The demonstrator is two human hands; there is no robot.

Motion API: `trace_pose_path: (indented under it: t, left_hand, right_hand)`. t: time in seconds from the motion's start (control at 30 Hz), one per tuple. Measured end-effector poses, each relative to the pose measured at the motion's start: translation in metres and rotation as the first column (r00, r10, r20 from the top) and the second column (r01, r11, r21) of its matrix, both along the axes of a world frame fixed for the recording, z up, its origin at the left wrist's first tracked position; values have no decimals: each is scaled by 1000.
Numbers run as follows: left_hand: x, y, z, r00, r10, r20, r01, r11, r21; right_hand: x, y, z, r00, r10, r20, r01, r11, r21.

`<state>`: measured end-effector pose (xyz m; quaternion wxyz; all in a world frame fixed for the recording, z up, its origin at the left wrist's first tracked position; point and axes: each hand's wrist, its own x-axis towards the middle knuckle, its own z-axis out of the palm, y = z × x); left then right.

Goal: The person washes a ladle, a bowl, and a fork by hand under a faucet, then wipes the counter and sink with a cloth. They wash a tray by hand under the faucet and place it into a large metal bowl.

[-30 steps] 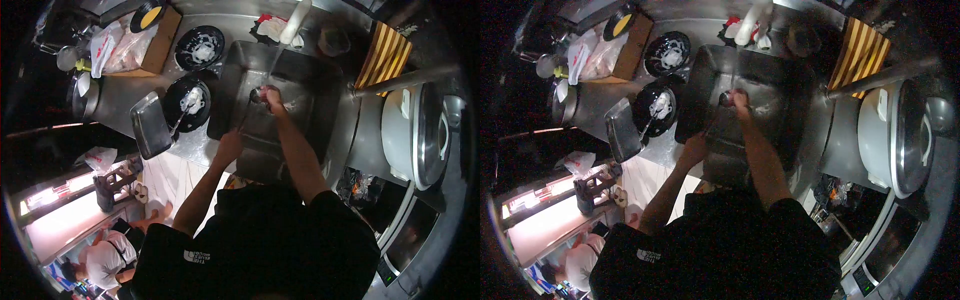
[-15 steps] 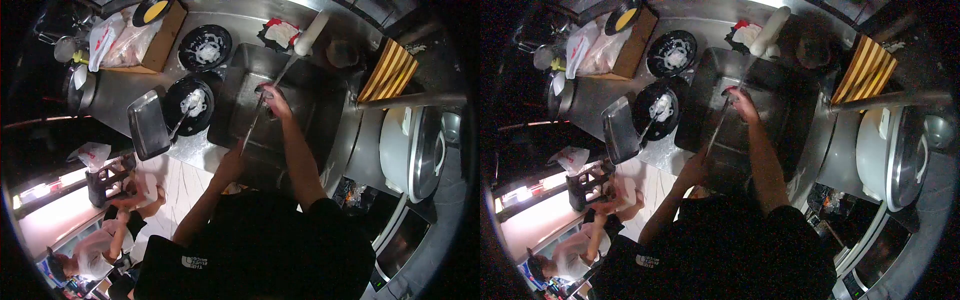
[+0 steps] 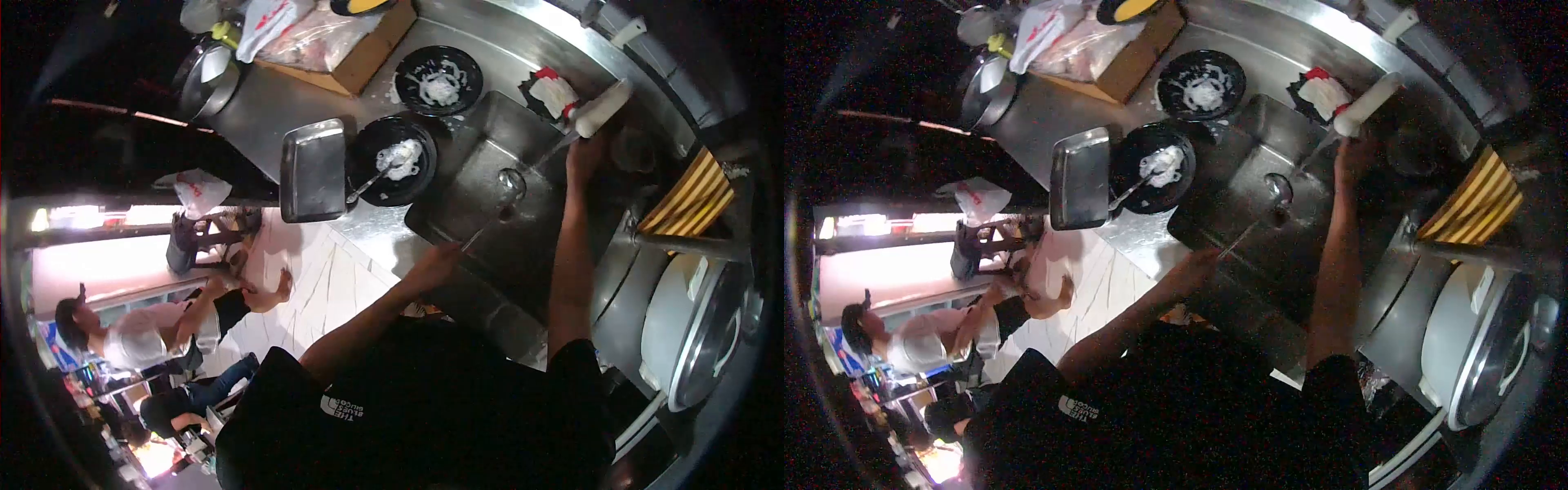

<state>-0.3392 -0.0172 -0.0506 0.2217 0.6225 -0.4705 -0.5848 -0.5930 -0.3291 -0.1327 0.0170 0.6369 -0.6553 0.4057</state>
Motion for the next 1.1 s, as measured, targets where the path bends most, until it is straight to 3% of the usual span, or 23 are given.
trace_pose_path:
  t: [0.03, 0.1, 0.13, 0.17, 0.23, 0.27, 0.3, 0.37, 0.43, 0.47, 0.5, 0.53, 0.57, 0.6, 0.63, 0.67, 0.73, 0.8, 0.87, 0.93, 0.97, 1.03, 1.1]
  left_hand:
    - [2, 4, 4, 995, -8, 100, 12, 999, -34]
    - [3, 12, 11, 978, -1, 208, 16, 997, -70]
    - [4, 17, 16, 959, -8, 284, 70, 976, -207]
    - [6, 20, 20, 932, -6, 362, 136, 933, -334]
    - [12, 23, 38, 929, 2, 370, 139, 925, -354]
    - [15, 28, 49, 930, -5, 368, 150, 918, -366]
    - [20, 30, 68, 930, -3, 368, 148, 919, -365]
    - [41, 38, 104, 917, 21, 397, 107, 949, -298]
    - [76, 63, 107, 893, 131, 431, 104, 871, -481]
    - [93, 74, 108, 890, 215, 402, 63, 814, -577]
    - [107, 86, 125, 793, 249, 555, 46, 885, -463]
    - [132, 105, 107, 792, 365, 490, -21, 818, -575]
    - [150, 118, 104, 677, 423, 602, -55, 845, -532]
    - [163, 125, 92, 665, 576, 476, -158, 731, -664]
    - [176, 133, 88, 563, 587, 582, -381, 809, -447]
    - [169, 120, 100, 434, 553, 712, -286, 833, -473]
    - [181, 117, 73, 382, 646, 661, -355, 763, -541]
    - [188, 113, 57, 396, 616, 681, -379, 785, -490]
    - [190, 106, 45, 418, 585, 695, -396, 806, -440]
    - [188, 105, 34, 400, 562, 724, -358, 823, -441]
    - [189, 108, 25, 438, 626, 645, -418, 777, -471]
    - [191, 109, 15, 439, 630, 641, -399, 776, -489]
    - [187, 108, 17, 470, 665, 581, -360, 745, -562]
  right_hand:
    - [-2, -11, -17, 992, -1, 124, -3, 999, 32]
    - [-29, -33, -55, 990, -86, 111, 81, 996, 46]
    - [-29, -34, -55, 990, -75, 120, 70, 997, 43]
    - [-29, -33, -56, 949, 115, 294, -128, 991, 26]
    - [-20, -18, -39, 893, 348, 284, -352, 935, -38]
    - [-21, -12, -33, 890, 353, 288, -358, 933, -38]
    - [-29, -12, -33, 694, 390, 606, -509, 860, 30]
    - [-40, 0, -29, 423, 326, 846, -654, 756, 35]
    - [-40, 31, -22, 164, 128, 978, -618, 786, 1]
    - [-39, 44, -27, 169, 126, 977, -615, 788, 4]
    - [-37, 57, -39, 151, 109, 983, -606, 795, 4]
    - [-38, 66, -45, 136, 92, 986, -593, 805, 7]
    - [-28, 76, -40, 205, 26, 978, -554, 828, 94]
    - [-12, 87, -33, 268, -40, 963, -506, 845, 176]
    - [1, 93, -35, 379, 38, 925, -493, 854, 167]
    - [17, 96, -38, 481, 114, 869, -487, 859, 157]
    - [61, 102, -20, 465, 159, 871, -555, 818, 148]
    - [107, 101, 17, 506, 175, 844, -624, 750, 219]
    - [153, 89, 43, 298, 51, 953, -679, 713, 174]
    - [184, 70, 51, 311, 12, 950, -738, 633, 233]
    - [195, 59, 52, 320, 20, 947, -728, 645, 232]
    - [216, 38, 46, 272, -194, 943, -756, 563, 334]
    - [229, 26, 21, 325, -142, 935, -738, 581, 345]
